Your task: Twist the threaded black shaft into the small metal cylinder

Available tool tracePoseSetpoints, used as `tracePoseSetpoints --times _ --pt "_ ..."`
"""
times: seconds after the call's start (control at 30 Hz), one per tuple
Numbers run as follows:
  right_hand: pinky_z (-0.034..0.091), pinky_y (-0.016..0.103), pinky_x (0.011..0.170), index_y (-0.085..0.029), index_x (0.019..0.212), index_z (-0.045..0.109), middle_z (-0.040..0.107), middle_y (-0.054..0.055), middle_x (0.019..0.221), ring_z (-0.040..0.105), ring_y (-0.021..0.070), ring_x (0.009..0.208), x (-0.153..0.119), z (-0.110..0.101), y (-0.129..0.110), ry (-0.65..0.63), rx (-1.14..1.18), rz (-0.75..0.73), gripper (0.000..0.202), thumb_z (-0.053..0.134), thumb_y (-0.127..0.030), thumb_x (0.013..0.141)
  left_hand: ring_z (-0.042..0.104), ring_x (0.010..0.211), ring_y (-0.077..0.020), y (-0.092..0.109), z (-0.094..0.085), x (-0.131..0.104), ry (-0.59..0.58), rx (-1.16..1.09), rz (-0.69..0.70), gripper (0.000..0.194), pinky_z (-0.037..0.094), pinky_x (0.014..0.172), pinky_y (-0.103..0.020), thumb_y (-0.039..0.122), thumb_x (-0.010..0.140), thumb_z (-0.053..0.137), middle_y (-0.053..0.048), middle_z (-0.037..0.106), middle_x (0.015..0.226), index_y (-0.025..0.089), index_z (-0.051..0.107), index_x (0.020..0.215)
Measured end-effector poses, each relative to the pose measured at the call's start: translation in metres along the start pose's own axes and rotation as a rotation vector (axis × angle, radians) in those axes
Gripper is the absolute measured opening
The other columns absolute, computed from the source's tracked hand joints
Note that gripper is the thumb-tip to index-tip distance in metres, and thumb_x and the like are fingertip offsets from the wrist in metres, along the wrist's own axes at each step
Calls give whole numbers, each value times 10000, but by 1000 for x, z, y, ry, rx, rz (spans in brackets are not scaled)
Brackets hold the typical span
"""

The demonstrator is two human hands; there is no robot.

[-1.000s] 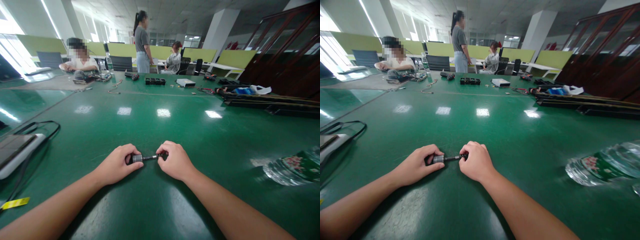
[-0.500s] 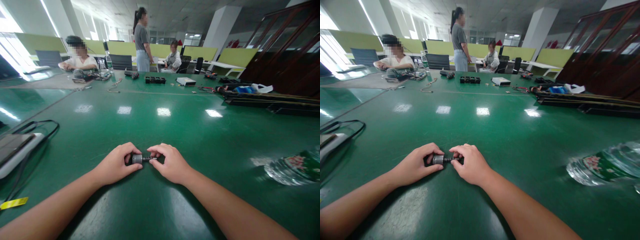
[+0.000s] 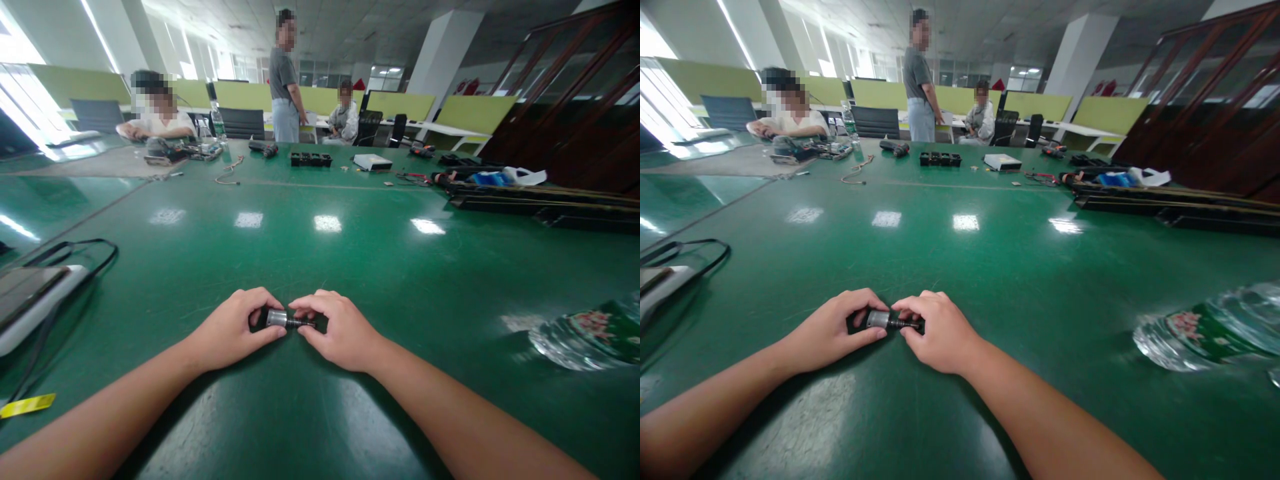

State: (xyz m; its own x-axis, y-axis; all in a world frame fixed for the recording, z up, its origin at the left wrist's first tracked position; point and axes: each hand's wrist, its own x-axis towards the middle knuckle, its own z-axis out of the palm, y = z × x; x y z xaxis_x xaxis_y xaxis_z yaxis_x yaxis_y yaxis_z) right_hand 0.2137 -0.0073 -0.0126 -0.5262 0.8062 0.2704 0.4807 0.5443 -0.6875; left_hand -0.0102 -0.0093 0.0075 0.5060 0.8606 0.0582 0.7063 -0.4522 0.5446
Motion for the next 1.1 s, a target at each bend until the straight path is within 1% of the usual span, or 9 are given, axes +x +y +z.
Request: tracePoseSetpoints --times 0.13,0.27,0.37,0.63,0.77,0.93,1.1 --pt "447 333 820 -211 1091 666 708 17 915 611 163 842 0 0 0 1 -23 6 336 685 -98 775 517 686 -150 -1 0 0 9 -8 8 254 371 637 -253 413 815 682 5 596 779 192 664 940" --pt "431 343 816 -205 1009 686 714 28 917 593 182 868 1 0 1 -6 -58 -35 215 664 -126 810 510 688 -151 -3 1 0 25 -7 15 261 374 646 -254 412 802 701 4 580 773 184 655 921" --pt "424 340 818 -201 974 696 718 28 926 591 182 877 1 0 1 -10 -59 -52 168 654 -131 828 512 687 -150 -4 1 0 23 1 11 261 374 651 -257 406 803 701 4 583 775 182 654 930" --pt "415 351 835 -204 1011 720 720 31 943 588 187 891 2 1 2 -45 -88 -58 184 687 -179 832 520 681 -151 -3 3 0 20 14 3 275 369 659 -267 428 811 696 10 593 771 188 656 939" --pt "424 338 813 -211 978 731 718 29 910 586 183 867 3 0 3 -36 -77 -46 150 691 -193 834 521 686 -153 -3 3 0 24 22 6 273 372 657 -264 445 831 673 9 598 778 197 656 944" --pt "430 328 801 -207 945 726 710 24 887 582 178 852 3 0 3 -29 -69 -37 138 702 -177 812 527 687 -152 -1 2 1 8 14 -4 275 373 650 -263 444 831 674 6 606 789 196 662 949" --pt "429 319 775 -202 913 719 699 22 852 575 175 828 3 -2 2 -27 -68 -33 129 701 -156 794 527 687 -150 -1 2 1 20 12 0 286 379 651 -260 458 826 670 8 604 781 199 666 948"
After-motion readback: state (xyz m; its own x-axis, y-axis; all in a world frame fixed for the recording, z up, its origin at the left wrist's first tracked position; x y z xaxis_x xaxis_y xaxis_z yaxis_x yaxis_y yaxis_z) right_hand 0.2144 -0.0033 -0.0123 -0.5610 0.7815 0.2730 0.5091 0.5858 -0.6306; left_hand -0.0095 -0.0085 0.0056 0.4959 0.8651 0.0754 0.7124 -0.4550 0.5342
